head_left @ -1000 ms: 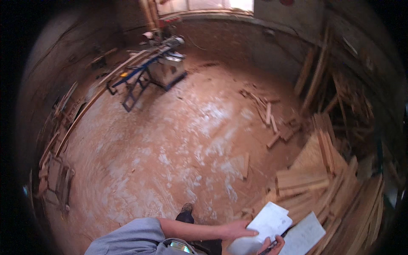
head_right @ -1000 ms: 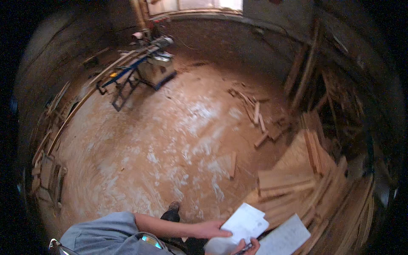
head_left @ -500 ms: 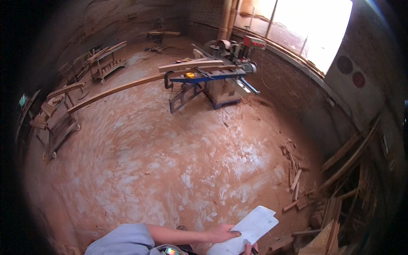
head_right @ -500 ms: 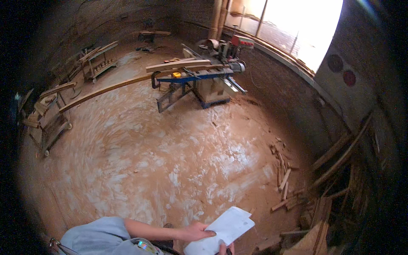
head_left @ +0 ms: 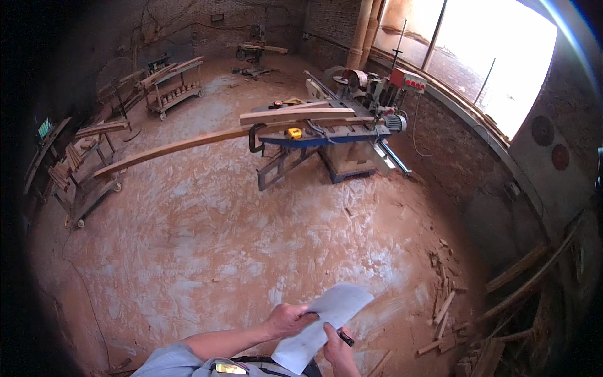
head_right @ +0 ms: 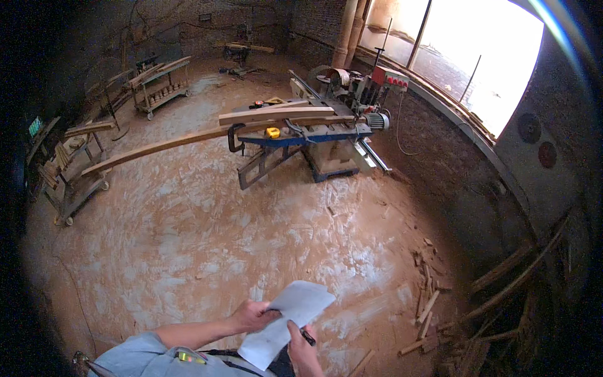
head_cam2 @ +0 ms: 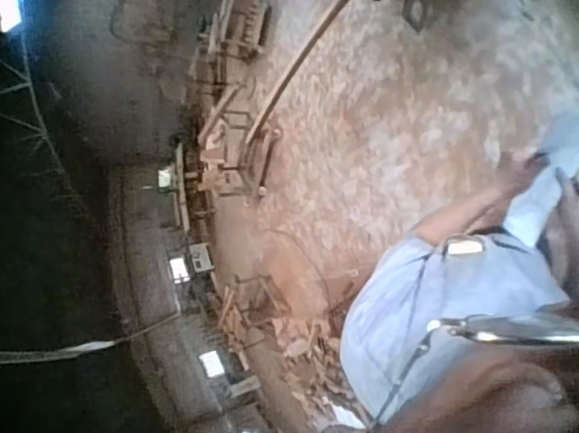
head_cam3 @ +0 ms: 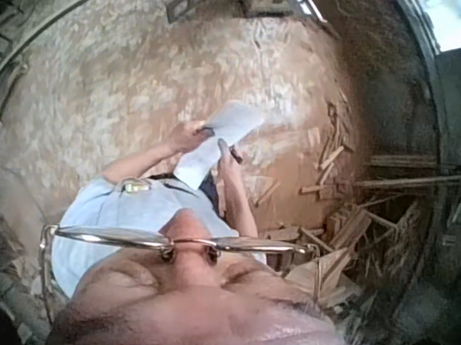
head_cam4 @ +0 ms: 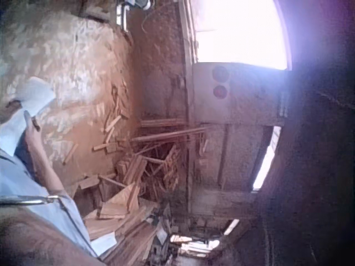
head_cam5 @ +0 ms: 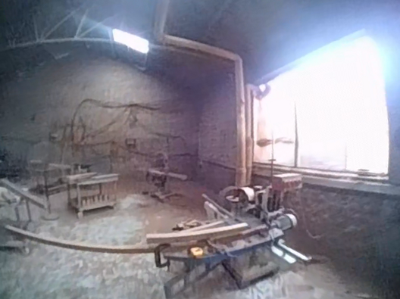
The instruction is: The person writes on a sheet of paper, measures a long wooden plank with a tape measure, and marks the wood with a pen and a square. The person then uses a wrench and pliers to adjust components on a woodworking machine.
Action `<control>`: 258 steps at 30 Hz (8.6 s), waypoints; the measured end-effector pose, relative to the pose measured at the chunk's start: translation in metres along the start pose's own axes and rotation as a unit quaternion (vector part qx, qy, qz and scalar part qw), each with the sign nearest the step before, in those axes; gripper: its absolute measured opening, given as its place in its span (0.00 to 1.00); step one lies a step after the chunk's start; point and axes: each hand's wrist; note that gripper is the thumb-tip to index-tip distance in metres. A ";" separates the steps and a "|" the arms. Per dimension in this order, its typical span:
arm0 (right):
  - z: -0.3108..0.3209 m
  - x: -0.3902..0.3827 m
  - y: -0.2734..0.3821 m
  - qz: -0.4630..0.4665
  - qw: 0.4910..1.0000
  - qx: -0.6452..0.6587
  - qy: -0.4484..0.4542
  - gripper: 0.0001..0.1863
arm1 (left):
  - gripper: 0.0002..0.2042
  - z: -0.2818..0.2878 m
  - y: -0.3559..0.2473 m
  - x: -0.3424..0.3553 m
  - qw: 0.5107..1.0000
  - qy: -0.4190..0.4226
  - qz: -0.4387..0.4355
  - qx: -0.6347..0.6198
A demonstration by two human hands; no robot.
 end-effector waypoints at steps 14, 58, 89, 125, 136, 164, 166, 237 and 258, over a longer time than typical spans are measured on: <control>0.014 0.312 0.161 0.059 0.988 -0.072 -0.127 0.13 | 0.27 0.138 0.086 0.312 0.983 -0.116 0.138 0.037; -0.219 0.804 0.299 -0.083 0.898 -0.255 0.349 0.12 | 0.35 0.309 0.160 0.674 0.967 0.037 0.214 -0.134; -0.073 1.132 0.436 0.015 0.904 -0.422 -0.067 0.19 | 0.09 0.617 0.288 0.499 0.866 -0.192 0.361 0.287; -0.126 0.969 0.447 0.133 0.962 -0.191 -0.141 0.28 | 0.12 0.600 0.289 0.509 0.861 -0.200 0.389 0.260; -0.062 0.901 0.407 0.105 0.966 -0.168 -0.167 0.24 | 0.13 0.598 0.271 0.533 0.832 -0.145 0.468 0.261; -0.065 0.803 0.373 0.115 0.901 -0.393 -0.145 0.27 | 0.14 0.590 0.273 0.530 0.819 -0.164 0.466 0.291; -0.066 0.803 0.371 0.122 0.910 -0.374 -0.132 0.26 | 0.13 0.588 0.275 0.527 0.827 -0.186 0.450 0.280; -0.106 0.587 0.258 0.012 0.982 -0.132 -0.138 0.08 | 0.33 0.334 0.298 0.717 0.828 -0.011 -0.091 0.553; -0.270 0.813 0.329 -0.126 0.953 -0.164 0.223 0.13 | 0.26 0.437 0.211 0.730 0.882 -0.159 -0.226 0.381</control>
Point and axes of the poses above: each hand's wrist, its own x-axis towards the middle knuckle, its own z-axis out of the back of the hand, y = z × x, and after that the axes turned 1 degree about y, right-handed
